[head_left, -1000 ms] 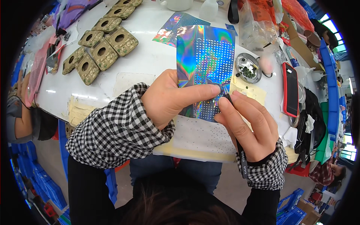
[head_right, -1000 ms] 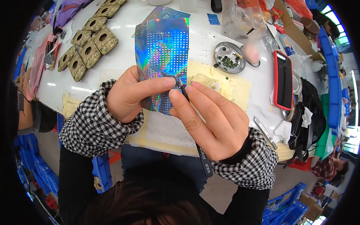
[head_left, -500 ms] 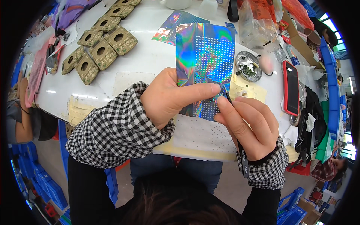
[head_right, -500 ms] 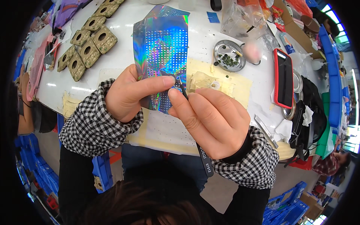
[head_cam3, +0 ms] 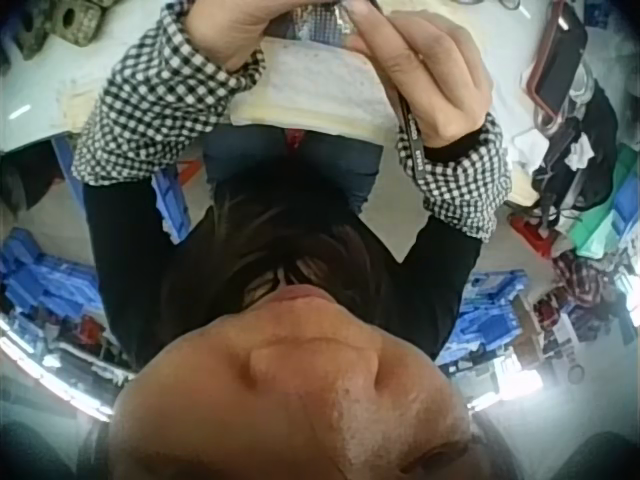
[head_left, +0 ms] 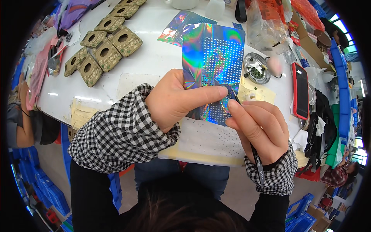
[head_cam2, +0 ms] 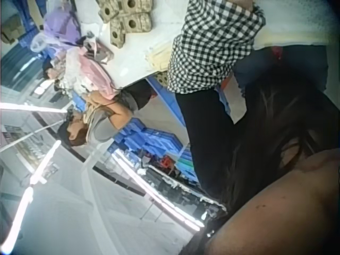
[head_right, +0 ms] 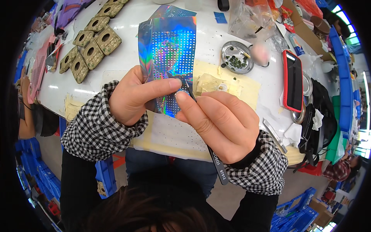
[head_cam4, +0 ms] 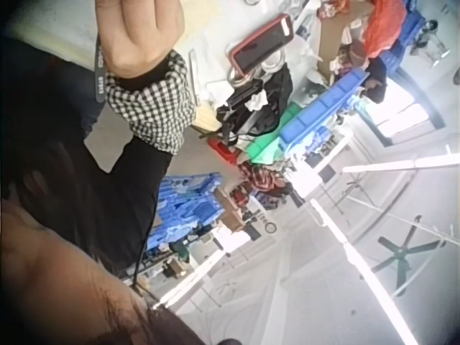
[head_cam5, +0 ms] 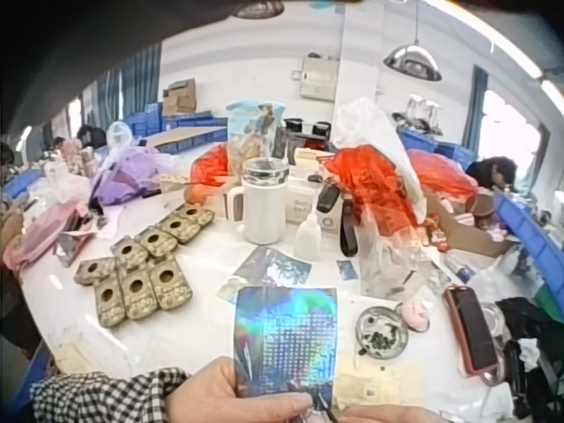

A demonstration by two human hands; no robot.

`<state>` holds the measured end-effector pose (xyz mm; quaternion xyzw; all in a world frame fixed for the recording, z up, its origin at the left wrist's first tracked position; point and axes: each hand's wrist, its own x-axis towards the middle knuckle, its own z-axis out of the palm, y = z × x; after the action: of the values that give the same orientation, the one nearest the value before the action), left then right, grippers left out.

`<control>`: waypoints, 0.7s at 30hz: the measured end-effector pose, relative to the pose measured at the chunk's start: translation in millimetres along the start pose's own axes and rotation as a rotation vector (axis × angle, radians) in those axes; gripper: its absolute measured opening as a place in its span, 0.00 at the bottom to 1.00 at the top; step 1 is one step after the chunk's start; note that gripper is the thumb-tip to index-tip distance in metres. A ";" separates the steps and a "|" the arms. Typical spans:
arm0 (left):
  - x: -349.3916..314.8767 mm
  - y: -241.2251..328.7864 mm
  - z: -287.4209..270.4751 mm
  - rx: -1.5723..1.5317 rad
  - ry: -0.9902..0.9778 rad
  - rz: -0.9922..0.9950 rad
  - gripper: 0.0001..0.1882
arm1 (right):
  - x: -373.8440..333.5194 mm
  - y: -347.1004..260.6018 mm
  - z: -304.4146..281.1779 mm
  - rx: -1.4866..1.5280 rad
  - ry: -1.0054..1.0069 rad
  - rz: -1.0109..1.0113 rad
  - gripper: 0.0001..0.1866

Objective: Applying tiny gems or components onto a holographic sticker sheet using a manual picker tool.

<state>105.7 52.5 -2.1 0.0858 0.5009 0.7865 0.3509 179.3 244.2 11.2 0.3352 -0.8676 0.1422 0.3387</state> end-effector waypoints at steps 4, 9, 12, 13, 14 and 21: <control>-1.1 3.4 -0.1 0.029 -0.017 -0.037 0.13 | 0.4 0.2 -1.2 0.012 0.001 0.005 0.21; -2.7 3.9 0.2 0.035 -0.015 -0.058 0.13 | 1.6 -0.5 -2.1 0.027 -0.013 0.016 0.22; -2.1 2.2 -0.8 0.020 -0.025 -0.057 0.13 | 1.7 -0.6 -1.9 0.038 -0.013 0.020 0.22; -2.0 2.1 -0.8 0.012 -0.030 -0.057 0.13 | 1.5 -0.6 -1.8 0.039 -0.013 0.021 0.22; -2.0 2.4 -0.6 0.003 -0.036 -0.056 0.13 | 1.6 -0.5 -2.0 0.041 -0.012 0.020 0.22; 1.7 -1.0 -5.1 0.031 -0.033 -0.077 0.12 | 2.1 -0.5 -2.4 0.049 -0.020 0.014 0.22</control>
<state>102.4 50.1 -5.8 0.0847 0.5101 0.7632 0.3876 179.7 244.0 14.4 0.3388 -0.8695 0.1624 0.3207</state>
